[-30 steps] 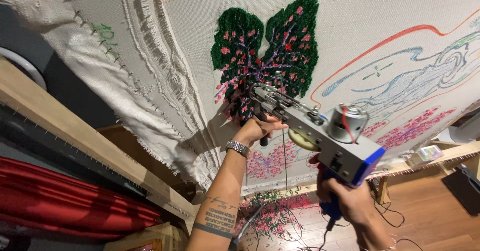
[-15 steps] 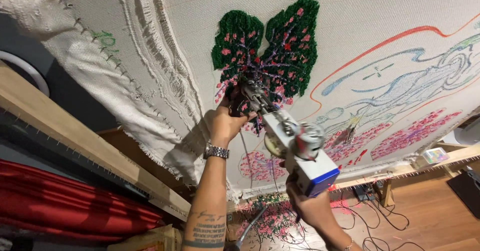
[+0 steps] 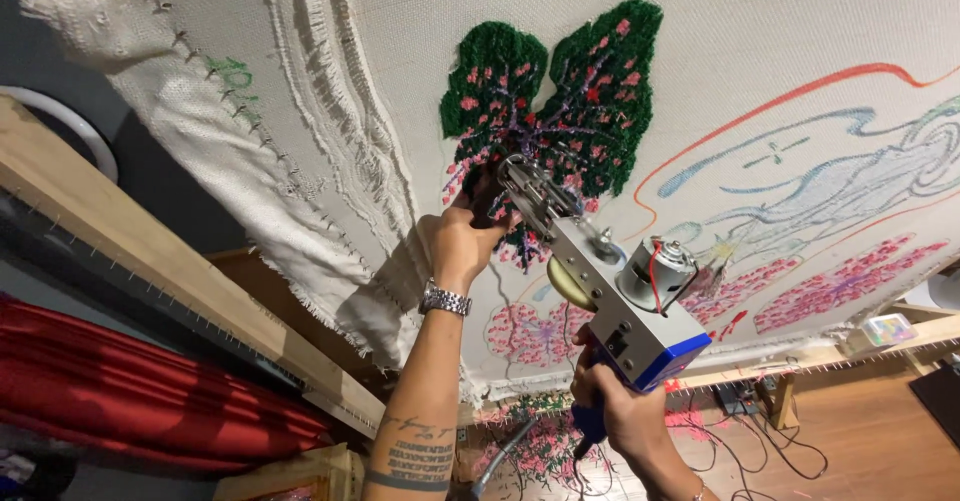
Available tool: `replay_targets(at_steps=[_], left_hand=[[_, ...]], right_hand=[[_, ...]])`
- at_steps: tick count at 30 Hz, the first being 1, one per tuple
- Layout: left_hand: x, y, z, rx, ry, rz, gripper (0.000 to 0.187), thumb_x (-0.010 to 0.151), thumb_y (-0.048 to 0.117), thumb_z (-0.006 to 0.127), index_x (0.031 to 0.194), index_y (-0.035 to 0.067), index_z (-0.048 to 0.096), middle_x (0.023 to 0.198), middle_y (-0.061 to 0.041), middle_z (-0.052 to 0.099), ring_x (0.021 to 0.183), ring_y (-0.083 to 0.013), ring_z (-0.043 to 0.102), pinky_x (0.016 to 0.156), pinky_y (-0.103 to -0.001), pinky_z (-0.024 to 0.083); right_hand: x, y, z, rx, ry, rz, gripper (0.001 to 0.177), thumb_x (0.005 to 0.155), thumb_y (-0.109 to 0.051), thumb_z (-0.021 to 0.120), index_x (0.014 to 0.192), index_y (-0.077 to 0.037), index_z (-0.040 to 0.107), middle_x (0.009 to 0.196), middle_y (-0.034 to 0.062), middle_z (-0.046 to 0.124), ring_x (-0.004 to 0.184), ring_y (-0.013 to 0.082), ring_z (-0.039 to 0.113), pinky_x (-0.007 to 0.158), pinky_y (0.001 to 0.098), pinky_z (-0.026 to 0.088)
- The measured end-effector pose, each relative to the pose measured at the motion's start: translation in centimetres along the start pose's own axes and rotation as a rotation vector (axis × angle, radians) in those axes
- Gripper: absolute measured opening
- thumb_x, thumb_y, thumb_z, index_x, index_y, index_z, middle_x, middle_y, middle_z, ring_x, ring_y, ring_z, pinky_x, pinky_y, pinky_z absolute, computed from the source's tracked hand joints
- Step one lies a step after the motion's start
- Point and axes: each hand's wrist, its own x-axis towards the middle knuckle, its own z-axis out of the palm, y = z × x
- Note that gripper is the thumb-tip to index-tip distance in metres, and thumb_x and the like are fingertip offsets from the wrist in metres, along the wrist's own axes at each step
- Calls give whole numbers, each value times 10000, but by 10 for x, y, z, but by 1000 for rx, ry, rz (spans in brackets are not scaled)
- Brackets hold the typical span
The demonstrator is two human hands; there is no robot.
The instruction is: Using a tufting gun to apply yarn into a design on a vertical rug-tufting frame.
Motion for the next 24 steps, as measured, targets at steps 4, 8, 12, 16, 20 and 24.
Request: replay_targets(at_steps=[4,8,12,16,20,24], left_hand=[[0,24,-18,-85,20,9,659,639,547,899,838,-52,711,802,-246,721,745,-398,725,665,-458,564],[4,43,-34,-107,-95,-68,555,691,531,884,805,5,747,769,-213,732,732,-377,727,671,-449,560],[4,41,-29,-145,-82,-26,501,707,491,886,804,17,757,770,-193,734,717,-361,725,653,-439,557],[-11,44,-13,-200,-99,-83,453,709,437,885,830,19,760,758,-166,749,674,-312,729,637,-423,559],[-21,24,39,-568,-291,-22,261,845,268,829,926,40,730,849,-142,765,680,-205,706,620,-360,540],[-28,28,63,-868,-830,-366,134,943,159,750,920,101,632,880,-148,718,549,-141,608,499,-315,442]], right_hand=[[1,-2,-1,-20,-1,-31,277,835,50,535,1109,76,567,692,74,504,544,151,442,494,309,389],[1,-2,-2,-55,17,-41,314,811,57,540,1123,69,573,729,79,542,560,166,486,502,312,424],[2,-6,-2,-71,-9,-105,300,837,48,551,1134,84,568,748,97,562,578,173,506,506,316,443],[-6,-18,-13,-135,4,-91,332,825,34,534,1154,64,569,759,93,591,574,166,521,506,310,452],[-18,-44,-41,-200,30,-57,417,760,47,551,1176,58,577,727,102,579,539,177,514,476,318,440],[-29,-69,-67,-381,18,-30,317,796,22,574,1089,141,578,693,141,581,544,202,517,484,334,437]])
